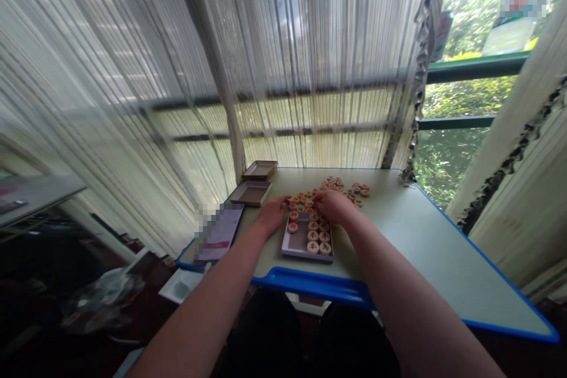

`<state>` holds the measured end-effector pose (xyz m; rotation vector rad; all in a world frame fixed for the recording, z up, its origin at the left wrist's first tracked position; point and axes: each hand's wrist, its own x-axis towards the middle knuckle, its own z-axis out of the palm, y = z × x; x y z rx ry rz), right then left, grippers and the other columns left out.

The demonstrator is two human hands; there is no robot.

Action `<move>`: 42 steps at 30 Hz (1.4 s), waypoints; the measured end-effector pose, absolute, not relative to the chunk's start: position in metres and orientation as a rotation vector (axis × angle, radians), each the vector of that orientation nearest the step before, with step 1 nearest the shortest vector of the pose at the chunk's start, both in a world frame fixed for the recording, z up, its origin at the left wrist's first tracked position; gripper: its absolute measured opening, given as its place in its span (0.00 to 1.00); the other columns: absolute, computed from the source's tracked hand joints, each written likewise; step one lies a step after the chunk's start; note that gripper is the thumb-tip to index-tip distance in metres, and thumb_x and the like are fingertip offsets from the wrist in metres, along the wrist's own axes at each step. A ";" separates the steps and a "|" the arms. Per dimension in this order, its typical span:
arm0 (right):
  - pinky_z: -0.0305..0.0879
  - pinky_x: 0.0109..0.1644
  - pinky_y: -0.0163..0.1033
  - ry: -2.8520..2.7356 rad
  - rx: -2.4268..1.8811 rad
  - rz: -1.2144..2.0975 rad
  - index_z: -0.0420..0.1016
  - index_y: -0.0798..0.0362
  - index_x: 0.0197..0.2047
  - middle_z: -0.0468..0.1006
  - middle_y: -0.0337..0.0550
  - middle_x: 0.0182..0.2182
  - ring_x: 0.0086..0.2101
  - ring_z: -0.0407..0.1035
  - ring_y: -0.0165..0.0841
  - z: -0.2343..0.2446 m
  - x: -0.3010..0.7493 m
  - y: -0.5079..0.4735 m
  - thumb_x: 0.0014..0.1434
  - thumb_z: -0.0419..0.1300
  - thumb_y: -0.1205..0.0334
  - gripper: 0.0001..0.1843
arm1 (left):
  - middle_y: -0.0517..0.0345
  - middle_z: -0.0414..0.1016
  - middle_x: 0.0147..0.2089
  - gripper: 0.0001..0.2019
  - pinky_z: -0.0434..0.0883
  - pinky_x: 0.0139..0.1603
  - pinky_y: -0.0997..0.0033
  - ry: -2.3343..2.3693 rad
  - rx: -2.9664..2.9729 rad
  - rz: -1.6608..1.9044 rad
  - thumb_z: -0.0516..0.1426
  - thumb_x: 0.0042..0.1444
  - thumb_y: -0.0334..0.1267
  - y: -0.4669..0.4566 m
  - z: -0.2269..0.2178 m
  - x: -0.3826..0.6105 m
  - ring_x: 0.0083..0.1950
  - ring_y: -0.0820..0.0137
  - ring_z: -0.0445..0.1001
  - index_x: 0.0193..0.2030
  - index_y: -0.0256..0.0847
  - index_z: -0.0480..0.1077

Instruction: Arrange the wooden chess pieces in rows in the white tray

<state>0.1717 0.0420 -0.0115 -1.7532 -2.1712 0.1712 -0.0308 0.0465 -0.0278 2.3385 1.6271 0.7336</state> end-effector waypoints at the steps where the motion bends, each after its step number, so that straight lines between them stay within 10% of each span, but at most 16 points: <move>1: 0.64 0.41 0.36 -2.165 -1.749 0.168 0.78 0.47 0.42 0.79 0.41 0.39 0.38 0.71 0.36 -0.012 0.173 0.042 0.53 0.53 0.58 0.16 | 0.57 0.73 0.51 0.21 0.63 0.57 0.71 1.631 2.326 0.740 0.47 0.55 0.25 0.047 -0.028 -0.031 0.53 0.69 0.69 0.54 0.43 0.67; 32: 0.64 0.43 0.46 -1.987 -2.103 -0.015 0.78 0.51 0.40 0.76 0.53 0.41 0.43 0.68 0.46 -0.006 0.191 0.042 0.53 0.52 0.57 0.17 | 0.49 0.67 0.56 0.26 0.64 0.53 0.70 1.760 2.240 0.486 0.52 0.50 0.28 0.069 -0.019 -0.018 0.53 0.64 0.68 0.58 0.42 0.62; 42: 0.62 0.43 0.43 -1.884 -2.073 -0.076 0.76 0.50 0.42 0.75 0.50 0.44 0.44 0.66 0.43 -0.008 0.186 0.041 0.55 0.51 0.59 0.16 | 0.47 0.75 0.46 0.19 0.66 0.49 0.69 1.732 2.328 0.581 0.45 0.58 0.43 0.114 0.011 0.011 0.48 0.62 0.72 0.44 0.36 0.73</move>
